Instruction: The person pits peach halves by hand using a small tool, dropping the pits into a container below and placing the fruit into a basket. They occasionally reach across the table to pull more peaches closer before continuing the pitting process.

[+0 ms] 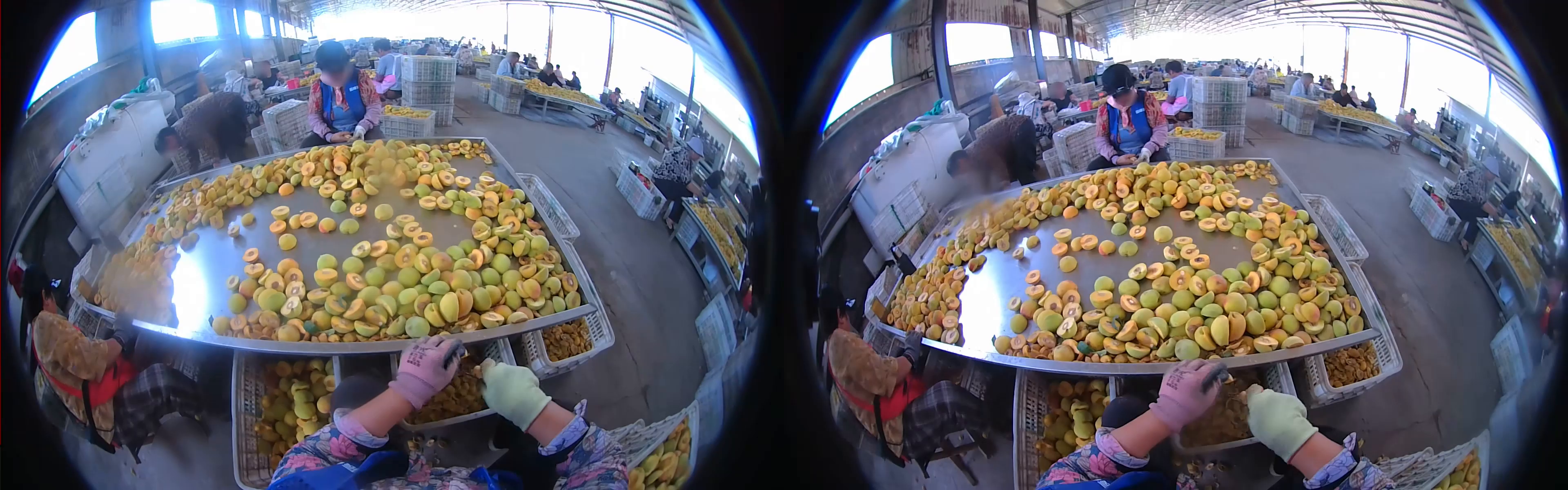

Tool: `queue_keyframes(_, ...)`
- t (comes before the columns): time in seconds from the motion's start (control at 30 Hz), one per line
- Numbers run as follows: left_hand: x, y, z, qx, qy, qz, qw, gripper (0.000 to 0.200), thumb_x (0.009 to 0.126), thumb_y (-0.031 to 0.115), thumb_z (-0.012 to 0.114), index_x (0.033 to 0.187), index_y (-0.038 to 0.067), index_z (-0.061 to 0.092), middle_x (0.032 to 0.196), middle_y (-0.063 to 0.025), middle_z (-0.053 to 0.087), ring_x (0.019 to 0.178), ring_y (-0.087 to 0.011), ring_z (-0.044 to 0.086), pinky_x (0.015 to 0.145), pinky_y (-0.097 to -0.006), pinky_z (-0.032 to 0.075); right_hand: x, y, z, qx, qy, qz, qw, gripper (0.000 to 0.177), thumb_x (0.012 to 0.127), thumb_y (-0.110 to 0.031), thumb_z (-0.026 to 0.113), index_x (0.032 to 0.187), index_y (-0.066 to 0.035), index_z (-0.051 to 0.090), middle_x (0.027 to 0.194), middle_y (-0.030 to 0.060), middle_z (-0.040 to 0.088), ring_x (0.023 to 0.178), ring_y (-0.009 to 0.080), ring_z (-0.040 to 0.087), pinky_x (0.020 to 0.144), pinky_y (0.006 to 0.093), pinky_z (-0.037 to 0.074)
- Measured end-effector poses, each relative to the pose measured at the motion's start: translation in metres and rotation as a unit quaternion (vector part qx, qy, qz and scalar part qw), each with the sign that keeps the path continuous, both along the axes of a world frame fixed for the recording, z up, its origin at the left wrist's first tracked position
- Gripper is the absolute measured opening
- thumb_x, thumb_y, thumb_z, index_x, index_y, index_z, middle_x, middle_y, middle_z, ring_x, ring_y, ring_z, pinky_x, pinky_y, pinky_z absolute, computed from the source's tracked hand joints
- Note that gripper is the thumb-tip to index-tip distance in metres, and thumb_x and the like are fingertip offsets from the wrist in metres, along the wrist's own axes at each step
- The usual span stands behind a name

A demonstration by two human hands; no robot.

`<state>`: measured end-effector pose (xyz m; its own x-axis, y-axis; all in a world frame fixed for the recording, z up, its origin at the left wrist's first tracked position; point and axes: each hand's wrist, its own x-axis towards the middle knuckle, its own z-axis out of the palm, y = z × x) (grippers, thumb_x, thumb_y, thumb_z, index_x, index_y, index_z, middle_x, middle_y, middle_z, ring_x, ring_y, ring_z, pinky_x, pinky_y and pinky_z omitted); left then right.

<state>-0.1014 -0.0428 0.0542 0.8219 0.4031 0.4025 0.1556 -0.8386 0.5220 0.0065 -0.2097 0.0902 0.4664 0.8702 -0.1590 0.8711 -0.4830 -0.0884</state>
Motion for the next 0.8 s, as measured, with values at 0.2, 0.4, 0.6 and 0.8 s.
queue_keyframes(0.2, -0.004, -0.007, -0.009, 0.012, 0.083, -0.048, 0.995, 0.03, 0.086, 0.033, 0.065, 0.109, 0.015, 0.068, 0.1, -0.0114, 0.068, 0.093, -0.0313, 0.064, 0.083, -0.0432, 0.05, 0.019, -0.015, 0.009, 0.064, 0.038, -0.081, 0.994, 0.023, 0.091, -0.024, 0.054, 0.099, -0.003, 0.057, 0.075, 0.0192, 0.068, 0.074, 0.0379, 0.069, 0.066, 0.0501, 0.055)
queue_keyframes(0.4, -0.016, -0.009, -0.004, -0.026, 0.146, -0.005, 0.989, 0.051, 0.087, 0.043, 0.063, 0.128, 0.014, 0.057, 0.095, -0.0127, 0.07, 0.089, -0.0305, 0.067, 0.083, -0.0435, 0.052, 0.033, -0.018, 0.016, 0.224, 0.06, -0.093, 0.968, 0.026, 0.088, -0.027, 0.059, 0.097, -0.002, 0.055, 0.08, 0.0205, 0.067, 0.074, 0.0399, 0.067, 0.067, 0.0516, 0.052)
queue_keyframes(0.6, -0.13, 0.043, 0.013, 0.05, 0.111, 0.236, 0.964, 0.031, 0.083, 0.029, 0.068, 0.106, 0.007, 0.067, 0.082, -0.0124, 0.068, 0.078, -0.031, 0.066, 0.071, -0.0427, 0.052, 0.074, -0.045, 0.014, 0.283, 0.104, -0.161, 0.94, 0.031, 0.086, -0.027, 0.064, 0.101, -0.001, 0.055, 0.082, 0.0214, 0.066, 0.08, 0.0403, 0.066, 0.07, 0.0502, 0.051)
queue_keyframes(0.8, -0.208, 0.052, -0.033, 0.094, 0.31, 0.362, 0.874, 0.047, 0.081, 0.034, 0.071, 0.119, 0.007, 0.062, 0.111, -0.019, 0.062, 0.1, -0.0385, 0.06, 0.092, -0.0453, 0.046, 0.104, -0.041, 0.002, 0.309, 0.242, -0.187, 0.901, 0.038, 0.085, -0.032, 0.066, 0.099, 0.002, 0.054, 0.082, 0.0239, 0.065, 0.082, 0.0422, 0.065, 0.072, 0.0469, 0.05)
